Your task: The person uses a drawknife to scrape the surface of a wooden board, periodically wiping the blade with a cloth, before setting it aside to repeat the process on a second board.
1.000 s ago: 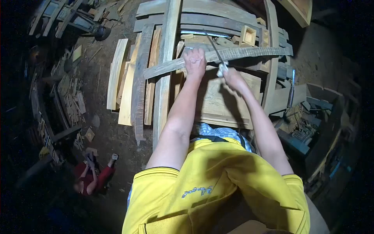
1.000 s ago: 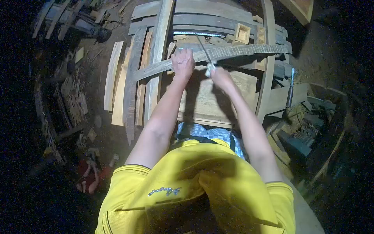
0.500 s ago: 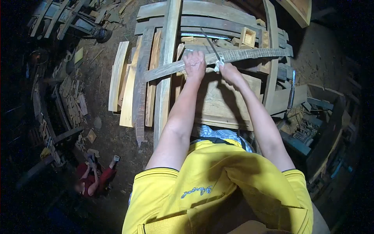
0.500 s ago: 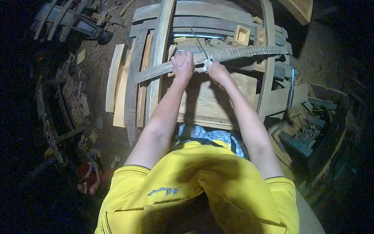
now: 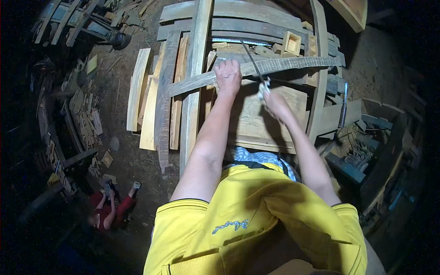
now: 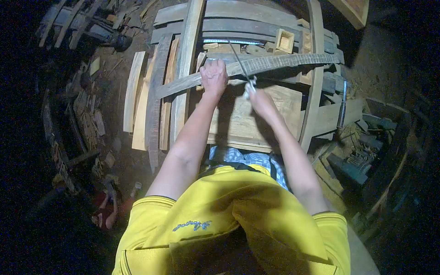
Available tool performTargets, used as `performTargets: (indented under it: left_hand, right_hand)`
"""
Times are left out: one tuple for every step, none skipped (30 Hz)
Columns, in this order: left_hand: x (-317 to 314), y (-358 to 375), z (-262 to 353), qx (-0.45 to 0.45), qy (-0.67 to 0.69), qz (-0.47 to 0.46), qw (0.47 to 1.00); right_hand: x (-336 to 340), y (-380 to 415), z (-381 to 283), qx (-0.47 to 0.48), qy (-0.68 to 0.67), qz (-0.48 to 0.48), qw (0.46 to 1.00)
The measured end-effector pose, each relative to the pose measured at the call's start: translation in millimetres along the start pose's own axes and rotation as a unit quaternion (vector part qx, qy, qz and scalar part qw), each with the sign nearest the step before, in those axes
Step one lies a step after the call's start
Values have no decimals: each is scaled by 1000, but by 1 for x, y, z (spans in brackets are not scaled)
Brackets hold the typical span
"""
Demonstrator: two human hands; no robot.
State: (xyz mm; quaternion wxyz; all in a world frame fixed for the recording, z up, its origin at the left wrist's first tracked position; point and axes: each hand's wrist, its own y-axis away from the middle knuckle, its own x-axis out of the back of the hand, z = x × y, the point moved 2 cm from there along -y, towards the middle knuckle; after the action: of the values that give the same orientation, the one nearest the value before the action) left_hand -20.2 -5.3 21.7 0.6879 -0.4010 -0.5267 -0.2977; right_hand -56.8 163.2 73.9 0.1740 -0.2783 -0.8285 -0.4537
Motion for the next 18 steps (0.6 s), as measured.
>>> performTargets:
  left_hand:
    - [-2,0,-1,-1,2,-4,1000]
    - [-3,3,-2,-2,3,-10,1000]
    - [-3,6,-3,2,2,-15,1000]
    - [-1,5,-3,3,6,-21,1000]
    - [1,2,-2,2,10,-22,1000]
    - [0,1,-2,5,9,-29,1000]
    - [0,1,-2,1,10,-25,1000]
    - [-1,0,-2,6,18,-24,1000]
    - [-2,1,-3,10,25,-26,999]
    - [-4,0,-4,9,12,-37,999]
    - [-6,1,-4,2,12,-44,999]
    - [-6,0,-5,-1,7,-37,999]
    - [-5,-1,-4,-3,5,-26,1000]
    - [-5,-1,-3,0,4,-44,999]
    - [-4,-2,-2,2,4,-41,999]
    - [-3,-3,-2,7,5,-58,998]
    - [-3,-3,-4,13,5,-76,997]
    - [-3,-5,-4,16,4,-75,997]
  right_hand:
    - [-7,11,14,-2,4,-6,1000]
    - [-13,18,33,27,31,10,999]
    - [-16,24,39,58,55,28,996]
    - [-20,21,40,58,53,29,996]
    - [-25,14,39,51,92,5,994]
    - [-28,11,36,42,131,-19,990]
    - [-37,13,42,87,152,59,983]
    - [-36,9,47,78,137,70,985]
    - [-33,10,47,67,121,80,987]
    - [-26,13,50,94,77,73,990]
    - [-19,18,54,118,32,65,990]
    - [-10,25,47,76,39,9,996]
    - [-13,25,55,73,37,12,997]
    - [-16,22,65,108,29,41,993]
    - [-14,24,61,145,22,71,987]
    - [-12,27,59,148,23,71,986]
    - [-9,31,58,131,2,110,985]
    - [-2,35,50,114,-18,148,982]
